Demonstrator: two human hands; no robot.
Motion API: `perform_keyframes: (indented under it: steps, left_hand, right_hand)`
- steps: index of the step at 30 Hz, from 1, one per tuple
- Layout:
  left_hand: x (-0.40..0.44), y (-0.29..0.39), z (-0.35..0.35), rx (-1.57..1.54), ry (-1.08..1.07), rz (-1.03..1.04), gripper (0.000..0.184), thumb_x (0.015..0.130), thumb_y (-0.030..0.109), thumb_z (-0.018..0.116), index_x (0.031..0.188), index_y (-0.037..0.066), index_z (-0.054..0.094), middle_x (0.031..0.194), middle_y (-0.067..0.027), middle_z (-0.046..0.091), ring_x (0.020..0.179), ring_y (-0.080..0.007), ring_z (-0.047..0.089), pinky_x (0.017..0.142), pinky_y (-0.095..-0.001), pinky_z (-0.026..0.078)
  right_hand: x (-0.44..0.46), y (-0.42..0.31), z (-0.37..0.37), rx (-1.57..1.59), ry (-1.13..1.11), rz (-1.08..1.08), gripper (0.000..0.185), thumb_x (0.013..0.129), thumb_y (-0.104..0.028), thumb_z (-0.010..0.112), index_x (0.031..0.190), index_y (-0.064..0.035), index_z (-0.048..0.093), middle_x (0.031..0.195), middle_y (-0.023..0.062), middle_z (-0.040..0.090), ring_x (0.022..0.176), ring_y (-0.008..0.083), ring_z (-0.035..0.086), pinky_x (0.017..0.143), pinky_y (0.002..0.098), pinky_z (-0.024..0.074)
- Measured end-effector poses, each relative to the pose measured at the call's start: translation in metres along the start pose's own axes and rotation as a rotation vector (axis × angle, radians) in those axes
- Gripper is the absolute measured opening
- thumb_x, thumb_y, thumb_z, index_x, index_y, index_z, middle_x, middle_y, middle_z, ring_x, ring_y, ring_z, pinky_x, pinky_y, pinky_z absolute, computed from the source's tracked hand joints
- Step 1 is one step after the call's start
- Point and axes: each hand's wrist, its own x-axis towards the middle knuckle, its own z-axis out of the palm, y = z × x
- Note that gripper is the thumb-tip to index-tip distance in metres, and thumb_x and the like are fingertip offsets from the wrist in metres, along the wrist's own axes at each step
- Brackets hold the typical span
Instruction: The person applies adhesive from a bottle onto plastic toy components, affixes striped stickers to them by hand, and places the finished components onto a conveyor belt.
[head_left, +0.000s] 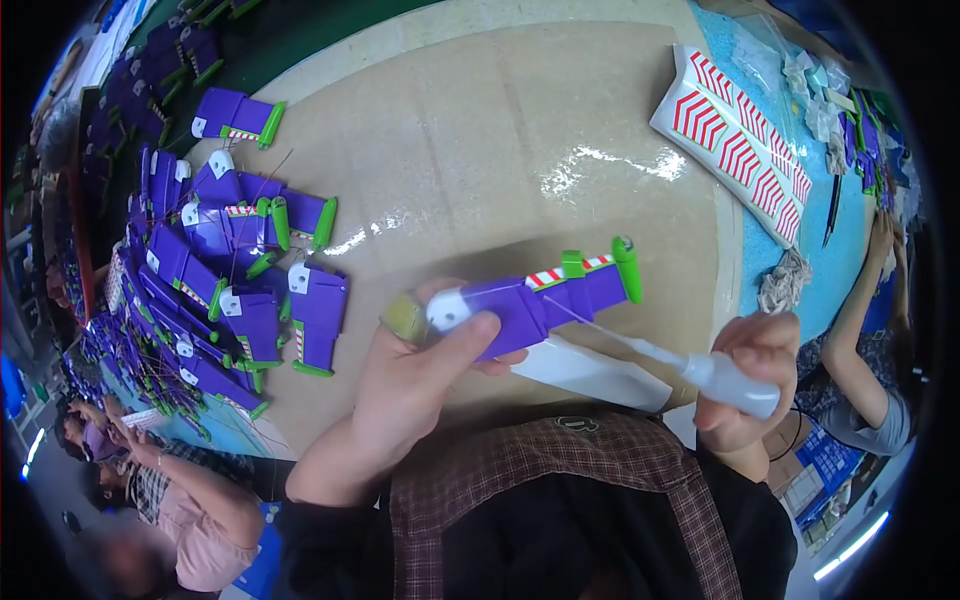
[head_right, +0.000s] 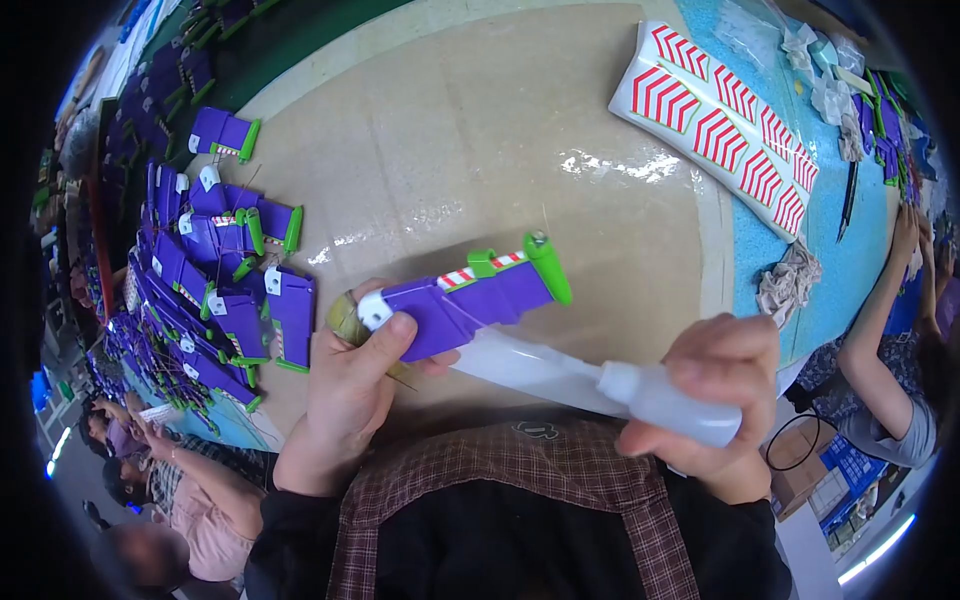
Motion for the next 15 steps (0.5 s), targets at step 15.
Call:
perform_keyframes:
  steps: [15]
  left_hand:
    - [-0.01,0.007,0.012,0.058,0.004,0.028,0.029,0.083,-0.002,0.06,0.108,-0.002,0.045,0.098,-0.0112,0.059,0.089,-0.0173,0.061,0.076,-0.0313,0.056]
  right_hand:
    - [-0.003,-0.011,-0.001,-0.152,-0.064,-0.12,0.052,0.062,-0.043,0.077,0.097,-0.0087,0.06,0.086,0.0035,0.044,0.064,0.0139,0.053,0.052,0.0228,0.0435]
